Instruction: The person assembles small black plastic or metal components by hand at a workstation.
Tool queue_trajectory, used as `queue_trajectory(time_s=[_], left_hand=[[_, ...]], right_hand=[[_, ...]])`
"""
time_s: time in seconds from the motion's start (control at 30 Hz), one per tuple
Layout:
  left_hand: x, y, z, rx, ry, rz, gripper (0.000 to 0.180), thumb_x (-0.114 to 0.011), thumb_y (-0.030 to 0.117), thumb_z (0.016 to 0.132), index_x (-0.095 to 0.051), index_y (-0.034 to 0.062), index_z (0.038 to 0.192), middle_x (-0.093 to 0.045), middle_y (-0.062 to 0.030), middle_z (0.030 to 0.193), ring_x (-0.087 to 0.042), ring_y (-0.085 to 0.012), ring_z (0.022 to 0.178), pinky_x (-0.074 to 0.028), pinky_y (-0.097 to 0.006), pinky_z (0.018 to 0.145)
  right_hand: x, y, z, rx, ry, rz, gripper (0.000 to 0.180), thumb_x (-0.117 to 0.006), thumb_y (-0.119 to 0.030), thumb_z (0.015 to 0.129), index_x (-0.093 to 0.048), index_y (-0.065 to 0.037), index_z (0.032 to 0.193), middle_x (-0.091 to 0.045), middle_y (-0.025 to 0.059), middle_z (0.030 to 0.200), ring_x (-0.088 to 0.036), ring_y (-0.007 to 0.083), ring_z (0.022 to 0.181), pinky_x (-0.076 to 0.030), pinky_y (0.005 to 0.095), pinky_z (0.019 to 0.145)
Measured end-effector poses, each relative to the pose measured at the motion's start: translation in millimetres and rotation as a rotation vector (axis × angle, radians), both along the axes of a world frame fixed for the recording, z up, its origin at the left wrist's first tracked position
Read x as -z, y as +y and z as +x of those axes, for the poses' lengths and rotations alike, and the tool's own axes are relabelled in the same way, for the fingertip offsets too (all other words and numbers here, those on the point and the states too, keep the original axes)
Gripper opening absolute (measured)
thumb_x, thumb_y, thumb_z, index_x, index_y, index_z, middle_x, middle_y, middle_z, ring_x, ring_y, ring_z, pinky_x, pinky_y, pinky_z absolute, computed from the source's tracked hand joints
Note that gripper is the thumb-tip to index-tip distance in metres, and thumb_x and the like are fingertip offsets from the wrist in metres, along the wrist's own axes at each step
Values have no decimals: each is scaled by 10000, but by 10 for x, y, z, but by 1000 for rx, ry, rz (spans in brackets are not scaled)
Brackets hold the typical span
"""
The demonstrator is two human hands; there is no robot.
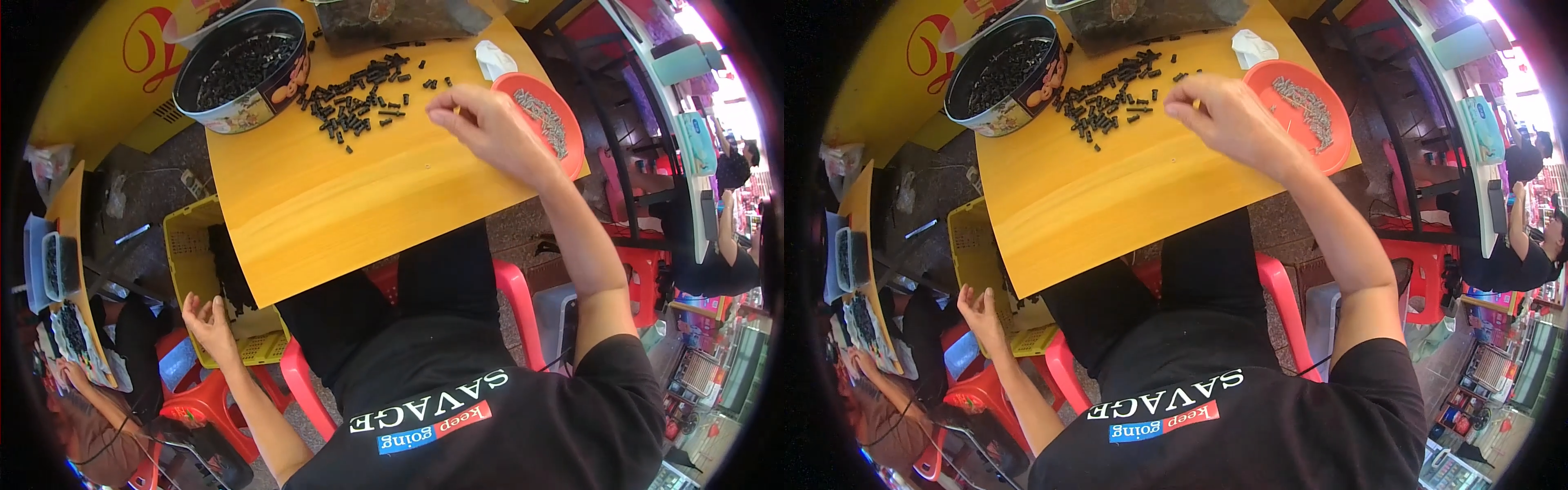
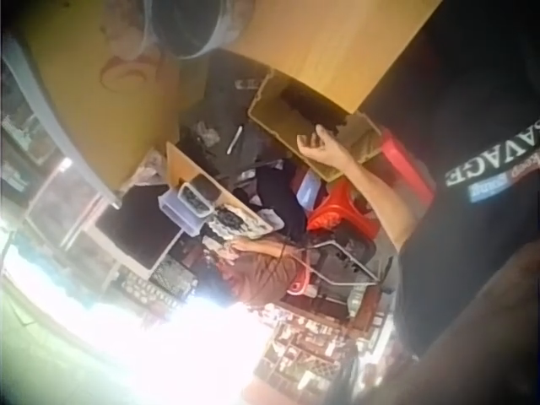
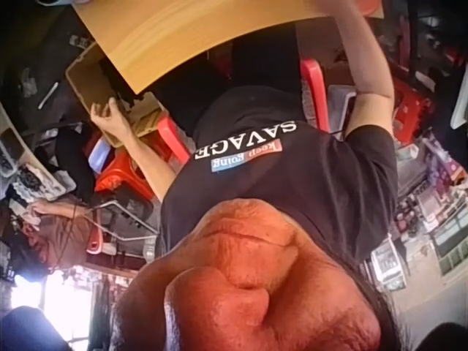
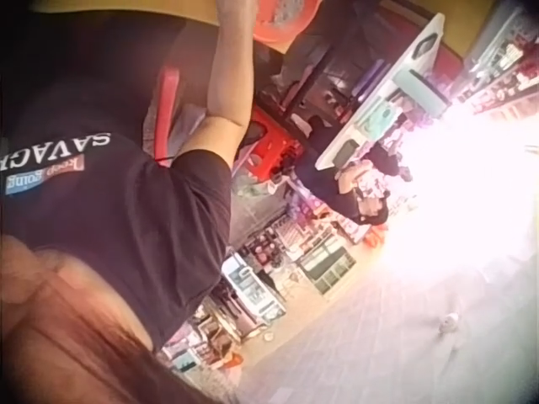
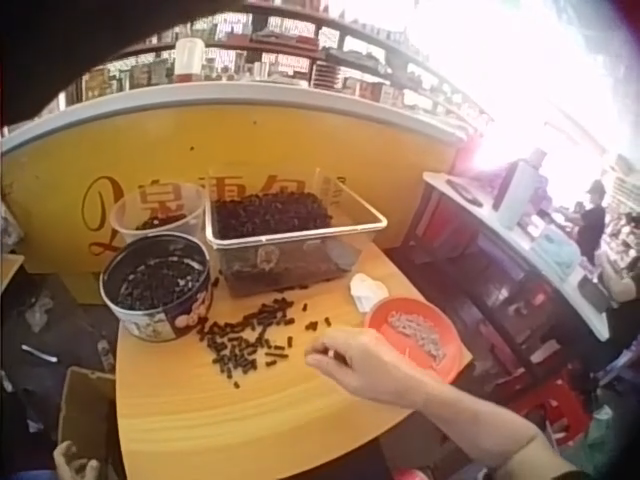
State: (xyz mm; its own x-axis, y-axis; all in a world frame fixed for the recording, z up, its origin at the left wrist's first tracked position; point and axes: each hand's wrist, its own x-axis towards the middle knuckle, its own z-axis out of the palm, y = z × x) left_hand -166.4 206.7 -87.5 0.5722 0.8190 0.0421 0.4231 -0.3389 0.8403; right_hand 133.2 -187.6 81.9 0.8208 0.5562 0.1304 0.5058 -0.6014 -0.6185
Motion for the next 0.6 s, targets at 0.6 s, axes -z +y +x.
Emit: queue_trajectory(time_s=[0.6], left_hand=[[-1113,-1466,1194,578,-435,-11,235,-623,-47,906,-634,-1,1135,-644,-92,994,-632,-158,921,-511,-268,813]], right_hand=[[196,204,478,-104,-27,-10,209,-689,-184,897,-687,-20,1027,-688,58,868,-647,153,733,-504,276,656]])
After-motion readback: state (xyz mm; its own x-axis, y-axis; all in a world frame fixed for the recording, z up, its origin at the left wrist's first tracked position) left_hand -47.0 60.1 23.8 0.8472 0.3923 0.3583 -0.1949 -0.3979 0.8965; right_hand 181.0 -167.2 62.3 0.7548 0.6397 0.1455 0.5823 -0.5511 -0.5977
